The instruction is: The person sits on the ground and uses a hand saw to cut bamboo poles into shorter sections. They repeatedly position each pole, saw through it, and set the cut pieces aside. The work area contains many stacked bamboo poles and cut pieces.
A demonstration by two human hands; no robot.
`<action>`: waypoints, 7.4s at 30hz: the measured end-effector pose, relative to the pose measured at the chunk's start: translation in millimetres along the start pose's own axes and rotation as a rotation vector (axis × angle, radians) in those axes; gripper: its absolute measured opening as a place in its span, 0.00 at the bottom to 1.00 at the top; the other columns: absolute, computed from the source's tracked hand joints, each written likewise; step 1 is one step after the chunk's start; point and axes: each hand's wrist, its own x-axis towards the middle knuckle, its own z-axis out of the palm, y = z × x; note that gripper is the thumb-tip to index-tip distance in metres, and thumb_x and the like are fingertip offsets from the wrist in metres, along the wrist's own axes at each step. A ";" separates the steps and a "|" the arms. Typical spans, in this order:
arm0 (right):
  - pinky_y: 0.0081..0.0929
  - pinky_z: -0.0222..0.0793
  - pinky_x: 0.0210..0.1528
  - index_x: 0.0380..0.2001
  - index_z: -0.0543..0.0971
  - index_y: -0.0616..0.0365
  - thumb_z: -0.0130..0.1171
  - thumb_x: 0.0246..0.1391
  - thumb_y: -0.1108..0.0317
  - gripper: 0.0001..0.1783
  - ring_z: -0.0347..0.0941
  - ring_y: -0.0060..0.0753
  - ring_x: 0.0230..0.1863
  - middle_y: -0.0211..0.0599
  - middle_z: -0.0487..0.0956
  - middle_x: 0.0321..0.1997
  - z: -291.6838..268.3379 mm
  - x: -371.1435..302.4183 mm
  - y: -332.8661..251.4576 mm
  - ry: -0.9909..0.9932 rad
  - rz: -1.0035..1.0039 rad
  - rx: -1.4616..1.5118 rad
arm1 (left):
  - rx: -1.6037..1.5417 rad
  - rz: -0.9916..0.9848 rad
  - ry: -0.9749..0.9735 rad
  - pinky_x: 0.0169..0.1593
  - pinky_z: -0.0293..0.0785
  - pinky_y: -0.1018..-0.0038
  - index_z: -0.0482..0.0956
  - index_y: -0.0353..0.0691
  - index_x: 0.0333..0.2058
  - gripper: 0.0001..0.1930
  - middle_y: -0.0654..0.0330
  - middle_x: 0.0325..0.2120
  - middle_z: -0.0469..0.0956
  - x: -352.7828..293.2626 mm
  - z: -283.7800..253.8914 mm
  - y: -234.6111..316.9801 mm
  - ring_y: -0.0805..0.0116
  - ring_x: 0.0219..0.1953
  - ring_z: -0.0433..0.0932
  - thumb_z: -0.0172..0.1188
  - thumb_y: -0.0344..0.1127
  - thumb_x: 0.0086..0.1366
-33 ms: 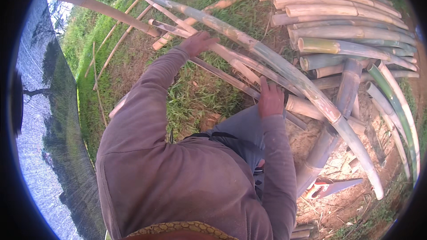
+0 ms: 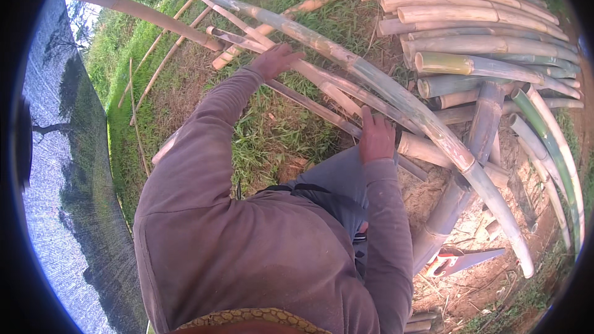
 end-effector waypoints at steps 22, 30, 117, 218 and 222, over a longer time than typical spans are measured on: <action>0.49 0.79 0.45 0.62 0.80 0.52 0.60 0.56 0.76 0.28 0.80 0.53 0.44 0.43 0.79 0.41 -26.3 62.1 44.7 -0.010 -0.125 0.072 | -0.565 -1.087 -0.472 0.77 0.40 0.31 0.15 0.35 0.76 0.90 0.32 0.78 0.16 -16.1 179.2 161.7 0.28 0.80 0.20 0.73 0.85 0.42; 0.50 0.77 0.44 0.61 0.80 0.53 0.60 0.61 0.76 0.25 0.79 0.57 0.41 0.46 0.79 0.39 -26.9 83.9 58.6 -0.050 -0.125 0.109 | -0.549 -1.117 -0.473 0.78 0.37 0.32 0.14 0.36 0.76 0.91 0.33 0.78 0.17 -15.8 179.8 161.2 0.30 0.80 0.19 0.73 0.85 0.41; 0.34 0.75 0.37 0.42 0.82 0.68 0.73 0.55 0.74 0.14 0.79 0.39 0.29 0.44 0.82 0.31 -129.0 -401.4 -92.4 1.022 0.941 0.316 | 0.210 0.515 -0.242 0.58 0.82 0.56 0.84 0.35 0.50 0.30 0.45 0.51 0.86 202.3 -41.6 536.6 0.48 0.55 0.85 0.80 0.45 0.52; 0.36 0.78 0.59 0.67 0.73 0.69 0.68 0.68 0.61 0.32 0.83 0.38 0.59 0.57 0.85 0.56 -176.2 -231.5 65.3 0.961 0.913 0.620 | -0.227 0.402 0.350 0.78 0.46 0.50 0.68 0.54 0.71 0.55 0.57 0.64 0.73 174.3 7.4 445.9 0.57 0.73 0.63 0.79 0.66 0.45; 0.32 0.79 0.55 0.64 0.76 0.70 0.65 0.70 0.64 0.26 0.84 0.34 0.53 0.50 0.86 0.54 -180.3 -223.1 68.7 0.972 0.809 0.558 | 0.063 0.300 0.088 0.67 0.70 0.50 0.73 0.47 0.58 0.38 0.51 0.52 0.82 174.4 3.4 402.4 0.47 0.60 0.79 0.77 0.53 0.52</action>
